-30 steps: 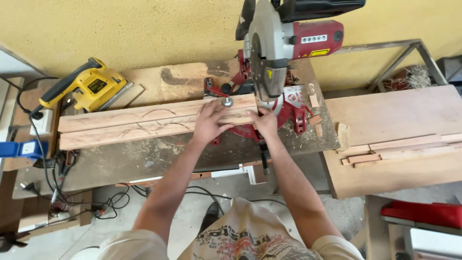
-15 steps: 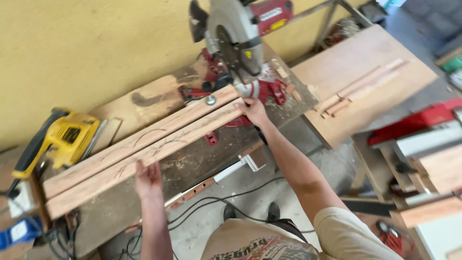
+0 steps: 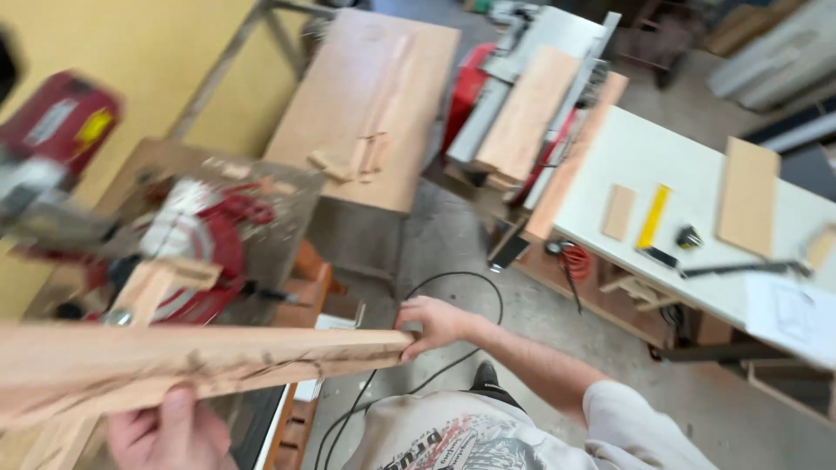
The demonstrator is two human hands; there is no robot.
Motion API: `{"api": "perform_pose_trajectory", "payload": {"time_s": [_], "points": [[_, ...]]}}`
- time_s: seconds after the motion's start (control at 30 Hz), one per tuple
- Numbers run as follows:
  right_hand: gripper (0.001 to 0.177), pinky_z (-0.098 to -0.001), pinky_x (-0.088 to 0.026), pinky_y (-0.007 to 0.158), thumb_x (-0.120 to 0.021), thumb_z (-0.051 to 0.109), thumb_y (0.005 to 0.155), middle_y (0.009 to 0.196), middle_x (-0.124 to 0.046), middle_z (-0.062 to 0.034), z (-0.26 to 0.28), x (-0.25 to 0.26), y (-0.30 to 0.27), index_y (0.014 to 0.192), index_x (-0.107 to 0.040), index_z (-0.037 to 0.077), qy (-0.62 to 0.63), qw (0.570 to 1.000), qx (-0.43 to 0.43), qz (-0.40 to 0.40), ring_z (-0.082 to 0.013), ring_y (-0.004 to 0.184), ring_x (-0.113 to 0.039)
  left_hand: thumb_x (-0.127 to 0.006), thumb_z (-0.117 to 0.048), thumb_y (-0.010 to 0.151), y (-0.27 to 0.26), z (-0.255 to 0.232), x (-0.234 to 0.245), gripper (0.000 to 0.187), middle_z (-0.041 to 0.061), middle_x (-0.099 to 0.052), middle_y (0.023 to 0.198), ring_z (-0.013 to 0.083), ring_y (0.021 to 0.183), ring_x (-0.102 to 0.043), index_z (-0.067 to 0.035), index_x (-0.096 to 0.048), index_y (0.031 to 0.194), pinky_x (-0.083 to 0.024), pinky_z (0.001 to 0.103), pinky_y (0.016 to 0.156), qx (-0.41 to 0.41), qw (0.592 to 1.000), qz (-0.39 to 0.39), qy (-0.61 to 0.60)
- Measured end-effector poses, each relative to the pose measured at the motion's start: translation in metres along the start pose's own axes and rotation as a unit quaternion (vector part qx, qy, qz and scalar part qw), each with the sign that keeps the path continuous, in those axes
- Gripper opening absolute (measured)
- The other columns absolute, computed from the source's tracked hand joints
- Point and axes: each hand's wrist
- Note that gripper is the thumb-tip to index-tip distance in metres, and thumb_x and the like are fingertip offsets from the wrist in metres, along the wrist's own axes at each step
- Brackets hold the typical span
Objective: The person uses a miter saw to cut a long wooden plank into smaller pieces. They position the wood on the saw, lower the blade to make a cut, and then move the cut piece to a nearby table. This process is repeated multiple times.
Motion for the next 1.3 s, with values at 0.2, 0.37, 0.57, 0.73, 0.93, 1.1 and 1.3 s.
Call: {"api": "perform_pose_trajectory", "payload": {"time_s": [0.2, 0.37, 0.57, 0.73, 0.93, 1.1, 1.3], "points": [[0.041, -0.0311, -0.05, 0.074, -0.073, 0.05, 0.091, 0.092, -0.063, -0.0017, -0.012, 0.022, -0.175, 0.099, -0.059, 0.012, 0.038, 0.952, -0.14, -0.271, -0.0171, 0.08, -0.06, -0.081, -0.006, 0.084, -0.082, 0.061, -0.229, 0.035, 0.01, -0.073, 0.105, 0.0104, 0.094, -0.067, -0.001, -0.066, 0.116, -0.058, 0.024, 0.087, 0.064, 0.959, 0.273, 0.038], [0.064, -0.0505, -0.057, 0.072, -0.049, 0.066, 0.097, 0.086, -0.069, -0.0233, -0.041, 0.042, -0.287, 0.109, -0.066, 0.005, -0.042, 0.785, -0.282, -0.55, -0.0438, 0.084, -0.072, -0.086, -0.027, 0.087, -0.197, 0.063, -0.442, 0.038, 0.015, -0.078, 0.094, 0.0246, 0.091, -0.077, -0.002, -0.07, 0.111, -0.064, 0.036, 0.074, -0.029, 0.853, 0.516, 0.075], [0.062, -0.0499, -0.056, 0.091, -0.044, 0.066, 0.102, 0.113, -0.076, -0.0165, -0.109, 0.061, -0.367, 0.132, -0.067, 0.016, 0.054, 0.641, -0.513, -0.569, -0.036, 0.11, -0.071, -0.073, -0.035, 0.093, -0.29, 0.165, -0.494, 0.048, 0.028, -0.074, 0.106, 0.0466, 0.101, -0.071, 0.001, -0.066, 0.124, -0.059, 0.059, 0.085, -0.027, 0.733, 0.614, 0.29], [0.071, -0.0538, -0.054, 0.096, -0.043, 0.073, 0.1, 0.114, -0.075, -0.0202, -0.147, 0.116, -0.378, 0.122, -0.07, 0.011, 0.132, 0.582, -0.62, -0.509, -0.0397, 0.116, -0.068, -0.072, -0.046, 0.091, -0.311, 0.337, -0.43, 0.05, 0.015, -0.074, 0.115, 0.0335, 0.107, -0.073, -0.01, -0.069, 0.124, -0.061, 0.05, 0.088, 0.026, 0.588, 0.655, 0.474], [0.081, -0.0528, -0.055, 0.091, -0.043, 0.074, 0.1, 0.106, -0.074, -0.0285, -0.227, 0.145, -0.358, 0.108, -0.072, -0.001, 0.144, 0.546, -0.657, -0.5, -0.0447, 0.113, -0.068, -0.069, -0.046, 0.093, -0.308, 0.437, -0.43, 0.066, 0.02, -0.062, 0.132, 0.0373, 0.123, -0.065, -0.002, -0.056, 0.139, -0.057, 0.048, 0.098, 0.078, 0.504, 0.657, 0.556], [0.086, -0.0522, -0.054, 0.094, -0.038, 0.075, 0.102, 0.109, -0.073, -0.0297, -0.282, 0.156, -0.338, 0.109, -0.071, -0.005, 0.133, 0.531, -0.67, -0.502, -0.0452, 0.116, -0.067, -0.074, -0.05, 0.089, -0.301, 0.471, -0.466, 0.089, 0.03, -0.052, 0.139, 0.046, 0.131, -0.056, 0.009, -0.042, 0.148, -0.05, 0.053, 0.108, 0.083, 0.523, 0.648, 0.547], [0.088, -0.0518, -0.056, 0.092, -0.037, 0.074, 0.102, 0.106, -0.072, -0.031, -0.321, 0.158, -0.332, 0.108, -0.07, -0.007, 0.14, 0.505, -0.694, -0.494, -0.0443, 0.112, -0.069, -0.075, -0.06, 0.084, -0.296, 0.495, -0.497, 0.116, 0.034, -0.045, 0.146, 0.0462, 0.136, -0.051, 0.01, -0.019, 0.158, -0.051, 0.057, 0.106, 0.145, 0.51, 0.662, 0.529]]}}
Point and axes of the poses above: each hand's wrist, its own y-axis towards the middle knuckle, its own x-axis out of the back of the hand, z = x × y
